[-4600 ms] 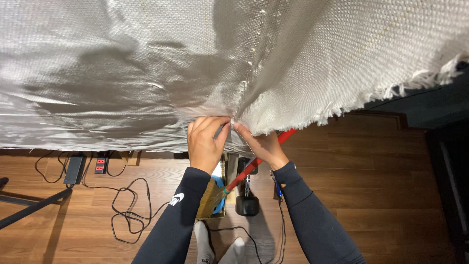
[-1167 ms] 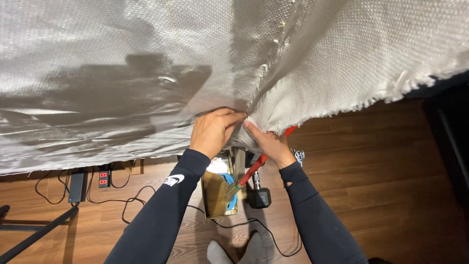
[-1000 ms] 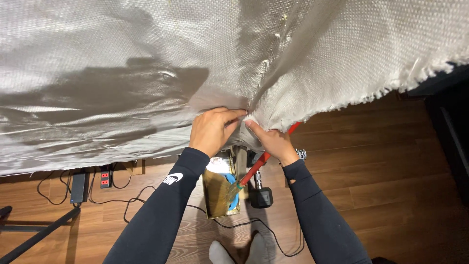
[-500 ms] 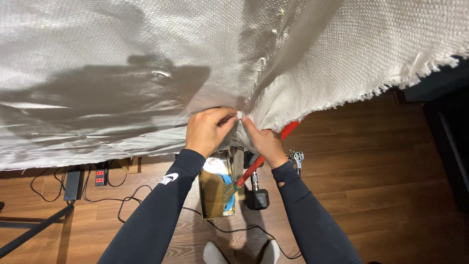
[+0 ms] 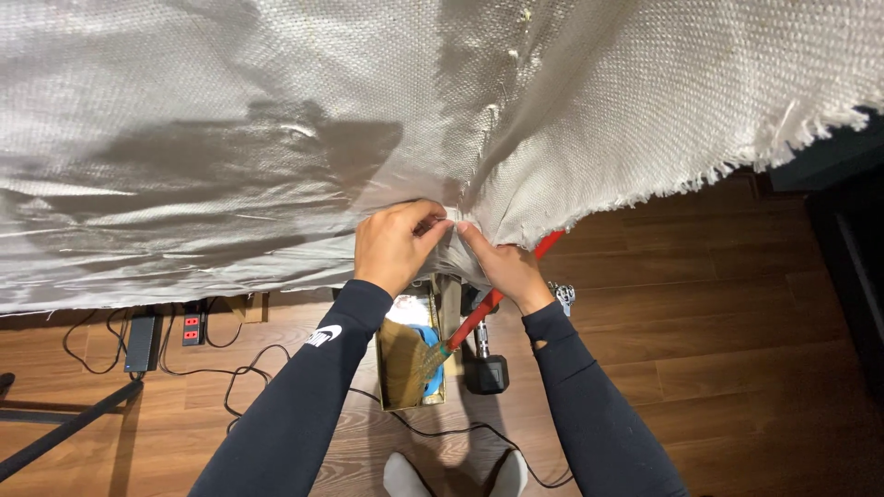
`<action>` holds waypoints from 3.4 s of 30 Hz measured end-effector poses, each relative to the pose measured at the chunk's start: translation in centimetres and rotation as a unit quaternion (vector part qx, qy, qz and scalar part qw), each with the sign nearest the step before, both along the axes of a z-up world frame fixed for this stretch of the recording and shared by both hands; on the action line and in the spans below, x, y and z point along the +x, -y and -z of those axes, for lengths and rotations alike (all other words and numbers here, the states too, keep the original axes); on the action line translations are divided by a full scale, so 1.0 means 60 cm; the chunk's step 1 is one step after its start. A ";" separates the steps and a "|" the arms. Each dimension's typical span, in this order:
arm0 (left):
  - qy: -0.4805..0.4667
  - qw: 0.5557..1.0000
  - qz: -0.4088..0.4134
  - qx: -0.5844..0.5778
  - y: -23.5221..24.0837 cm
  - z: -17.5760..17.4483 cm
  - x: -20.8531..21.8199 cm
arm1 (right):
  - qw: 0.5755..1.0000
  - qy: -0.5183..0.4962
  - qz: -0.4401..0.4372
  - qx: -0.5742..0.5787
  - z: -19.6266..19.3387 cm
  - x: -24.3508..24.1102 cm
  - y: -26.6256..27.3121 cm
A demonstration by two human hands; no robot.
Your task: The person repairs or prepares the edge of a large woven rug fabric and checks tufting tools.
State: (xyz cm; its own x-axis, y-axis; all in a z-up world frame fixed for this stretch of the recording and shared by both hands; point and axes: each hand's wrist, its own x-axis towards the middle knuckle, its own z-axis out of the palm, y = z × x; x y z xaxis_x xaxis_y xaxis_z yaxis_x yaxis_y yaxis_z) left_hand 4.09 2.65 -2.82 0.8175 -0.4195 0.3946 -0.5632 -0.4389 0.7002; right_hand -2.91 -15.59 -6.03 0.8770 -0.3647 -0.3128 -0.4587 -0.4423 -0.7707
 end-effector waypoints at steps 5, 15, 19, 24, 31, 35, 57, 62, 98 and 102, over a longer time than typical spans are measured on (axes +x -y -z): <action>0.003 1.000 -0.008 0.000 0.004 0.001 0.006 | 0.981 0.164 -0.018 0.101 0.007 0.006 -0.007; 0.062 0.998 0.011 0.001 -0.006 0.010 0.004 | 0.989 0.125 0.050 0.062 0.023 0.001 -0.018; 0.054 0.997 0.038 0.033 -0.011 0.015 0.008 | 0.978 0.189 0.008 0.092 0.017 0.001 -0.022; 0.017 0.998 0.039 0.042 -0.007 0.011 0.004 | 0.980 0.141 0.004 0.143 0.032 0.001 -0.022; 0.019 0.998 0.046 0.031 -0.011 0.004 0.006 | 0.960 0.225 -0.028 0.165 0.037 0.002 -0.010; -0.001 0.998 0.044 0.048 -0.011 -0.001 0.003 | 0.976 0.180 -0.008 0.123 0.035 -0.002 -0.003; -0.004 1.000 0.014 0.015 0.003 0.020 -0.002 | 0.979 0.154 -0.006 0.132 0.036 0.013 0.007; 0.036 0.999 0.006 0.015 0.007 0.029 -0.004 | 0.981 0.152 -0.012 0.122 0.034 0.008 0.010; 0.029 0.998 0.040 0.043 0.001 0.055 0.001 | 0.997 0.051 -0.027 0.043 0.067 0.016 0.021; 0.012 0.997 0.039 0.061 -0.003 0.045 -0.001 | 0.980 0.180 -0.078 0.030 0.088 0.012 0.029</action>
State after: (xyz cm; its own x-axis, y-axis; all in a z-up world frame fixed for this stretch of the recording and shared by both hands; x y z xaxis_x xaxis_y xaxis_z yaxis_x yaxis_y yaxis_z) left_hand 4.02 2.81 -5.53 0.7719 -0.5273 0.3552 -0.6143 -0.4747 0.6303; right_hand -2.17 -17.31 -11.31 0.9783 -0.2070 0.0108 -0.0819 -0.4341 -0.8971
